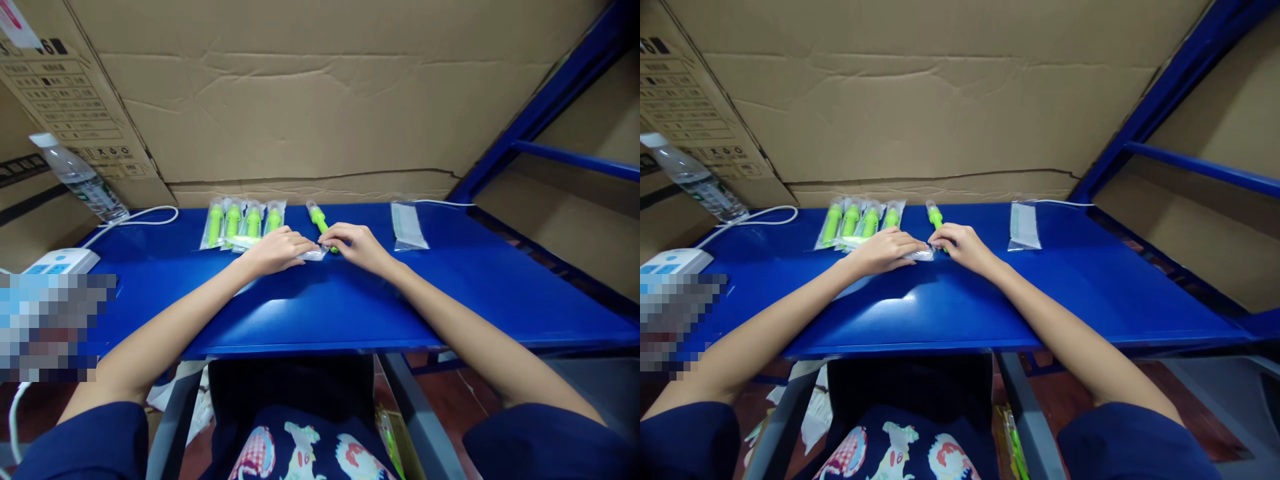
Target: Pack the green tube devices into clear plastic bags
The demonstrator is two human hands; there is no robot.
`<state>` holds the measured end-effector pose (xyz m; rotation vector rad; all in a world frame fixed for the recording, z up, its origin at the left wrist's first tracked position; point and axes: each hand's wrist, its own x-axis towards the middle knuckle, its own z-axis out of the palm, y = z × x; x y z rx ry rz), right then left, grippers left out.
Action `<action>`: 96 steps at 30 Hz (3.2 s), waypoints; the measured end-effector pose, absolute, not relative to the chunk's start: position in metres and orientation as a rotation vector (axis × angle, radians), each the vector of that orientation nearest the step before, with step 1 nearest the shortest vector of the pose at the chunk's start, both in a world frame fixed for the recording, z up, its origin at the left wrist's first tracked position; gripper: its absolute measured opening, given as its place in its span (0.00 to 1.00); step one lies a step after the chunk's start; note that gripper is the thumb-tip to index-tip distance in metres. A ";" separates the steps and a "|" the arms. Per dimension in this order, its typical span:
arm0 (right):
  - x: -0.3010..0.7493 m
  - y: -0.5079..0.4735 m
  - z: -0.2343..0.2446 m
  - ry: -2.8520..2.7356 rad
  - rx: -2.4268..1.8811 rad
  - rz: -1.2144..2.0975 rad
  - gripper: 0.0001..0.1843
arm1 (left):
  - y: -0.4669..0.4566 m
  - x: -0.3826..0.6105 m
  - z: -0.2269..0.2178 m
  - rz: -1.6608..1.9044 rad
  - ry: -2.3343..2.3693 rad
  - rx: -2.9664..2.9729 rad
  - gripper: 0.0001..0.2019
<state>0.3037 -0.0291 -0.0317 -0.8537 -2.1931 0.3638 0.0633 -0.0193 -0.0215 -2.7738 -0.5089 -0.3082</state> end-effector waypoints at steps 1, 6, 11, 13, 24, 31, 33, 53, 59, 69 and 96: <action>0.303 -0.030 -0.032 -2.199 -0.838 0.369 0.11 | -0.019 0.064 -0.022 -0.315 -0.492 -2.763 0.16; 0.302 -0.031 -0.032 -2.201 -0.823 0.452 0.10 | -0.019 0.065 -0.025 -0.349 -0.429 -2.722 0.17; 0.301 -0.030 -0.037 -2.056 -0.896 0.757 0.10 | -0.019 0.065 -0.027 -0.364 -0.427 -2.672 0.17; 0.300 -0.029 -0.040 -1.996 -0.918 0.871 0.13 | -0.020 0.066 -0.027 -0.358 -0.432 -2.665 0.18; 0.294 -0.028 -0.049 -1.857 -0.914 1.042 0.21 | -0.025 0.067 -0.024 -0.416 -0.595 -2.722 0.15; 0.294 -0.026 -0.050 -1.819 -0.889 1.085 0.24 | -0.019 0.067 -0.028 -0.400 -0.521 -2.689 0.13; 0.293 -0.027 -0.050 -1.816 -0.874 1.090 0.24 | -0.017 0.067 -0.030 -0.422 -0.517 -2.668 0.13; 0.295 -0.029 -0.039 -1.612 -0.899 1.383 0.26 | -0.026 0.067 -0.025 -0.781 -0.395 -2.495 0.12; 0.292 -0.034 -0.040 -1.611 -0.932 1.718 0.33 | -0.022 0.069 -0.027 -0.941 -0.198 -2.342 0.09; 0.288 -0.034 -0.044 -1.627 -0.966 1.485 0.32 | -0.021 0.069 -0.029 -0.904 -0.192 -2.389 0.11; 0.294 -0.036 -0.043 -2.182 -0.719 0.098 0.18 | -0.024 0.061 -0.014 -0.955 -0.488 -2.287 0.11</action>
